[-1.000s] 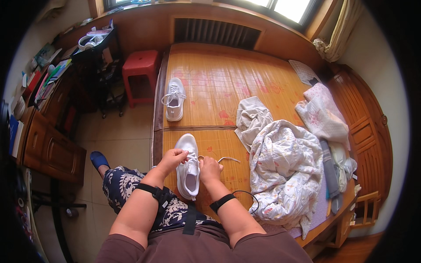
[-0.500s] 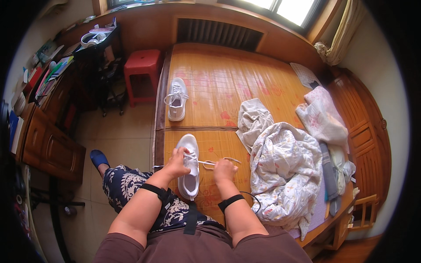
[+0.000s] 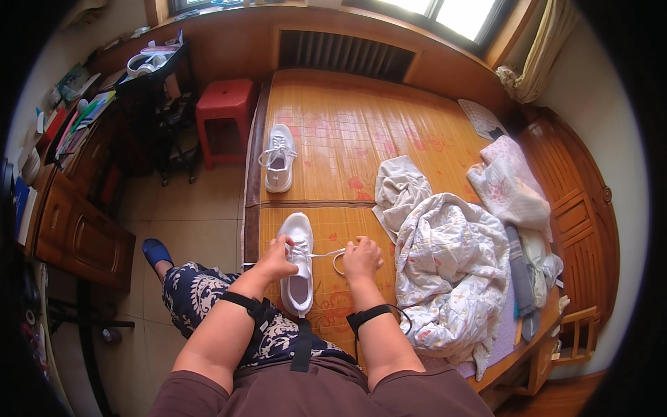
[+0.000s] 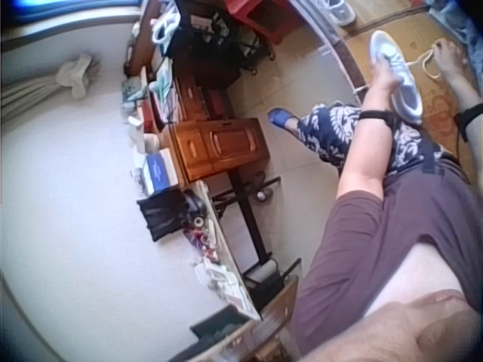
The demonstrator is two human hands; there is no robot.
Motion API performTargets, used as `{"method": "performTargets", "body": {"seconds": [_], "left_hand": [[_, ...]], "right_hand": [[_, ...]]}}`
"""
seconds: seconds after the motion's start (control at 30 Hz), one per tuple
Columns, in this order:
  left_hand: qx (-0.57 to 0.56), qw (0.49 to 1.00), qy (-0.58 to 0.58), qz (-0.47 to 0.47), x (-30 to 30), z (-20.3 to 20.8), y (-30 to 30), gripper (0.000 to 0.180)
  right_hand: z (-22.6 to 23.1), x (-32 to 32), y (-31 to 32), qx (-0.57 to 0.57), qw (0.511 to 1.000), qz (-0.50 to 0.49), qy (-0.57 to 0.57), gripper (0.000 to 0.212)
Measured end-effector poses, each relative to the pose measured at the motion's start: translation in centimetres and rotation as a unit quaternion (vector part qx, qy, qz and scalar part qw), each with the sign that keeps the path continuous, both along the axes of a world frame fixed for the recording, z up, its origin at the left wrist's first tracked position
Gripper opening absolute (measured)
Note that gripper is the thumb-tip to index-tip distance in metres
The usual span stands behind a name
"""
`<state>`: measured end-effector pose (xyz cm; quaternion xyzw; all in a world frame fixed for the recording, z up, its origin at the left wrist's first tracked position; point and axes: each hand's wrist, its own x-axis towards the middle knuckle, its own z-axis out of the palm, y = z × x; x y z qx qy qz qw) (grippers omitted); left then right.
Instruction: The person laces a white shoe by hand while sitting, threading and pulling the laces through the eyelets.
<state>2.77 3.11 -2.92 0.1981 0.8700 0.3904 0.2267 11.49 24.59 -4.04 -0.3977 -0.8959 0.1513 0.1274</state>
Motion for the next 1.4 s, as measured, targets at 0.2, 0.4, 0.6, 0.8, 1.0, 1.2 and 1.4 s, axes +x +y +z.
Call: {"method": "performTargets", "body": {"seconds": [0.2, 0.4, 0.6, 0.8, 1.0, 1.2, 1.4], "left_hand": [[0.001, 1.000, -0.016, 0.016, 0.0, 0.1, 0.0, 0.062], [0.045, 0.998, -0.026, 0.023, -0.3, -0.9, 0.0, 0.057], [0.040, 0.998, -0.039, 0.037, -0.5, -1.3, 0.1, 0.058], [0.007, 0.995, -0.030, 0.095, -1.4, -3.0, -0.4, 0.035], [-0.096, 0.995, 0.022, 0.032, -0.9, -2.8, -0.4, 0.044], [-0.041, 0.998, -0.007, 0.056, -1.7, -3.6, -0.8, 0.040], [0.285, 0.922, -0.212, 0.153, -2.6, 2.0, -2.2, 0.034]], "right_hand": [[-1.5, -0.6, -3.5, -0.015, 0.973, 0.225, 0.045, 0.023], [-3.9, -1.4, -4.0, -0.065, 0.954, 0.290, 0.037, 0.033], [-3.1, -1.1, -1.9, -0.175, 0.945, 0.268, 0.066, 0.028], [-0.8, -0.2, -3.0, -0.117, 0.974, 0.186, 0.049, 0.023], [0.2, -0.1, -4.9, -0.075, 0.969, 0.214, 0.099, 0.021], [-0.4, -0.1, -6.1, -0.092, 0.953, 0.279, 0.068, 0.022], [-0.9, 0.4, -6.8, -0.099, 0.954, 0.266, 0.098, 0.024]]}}
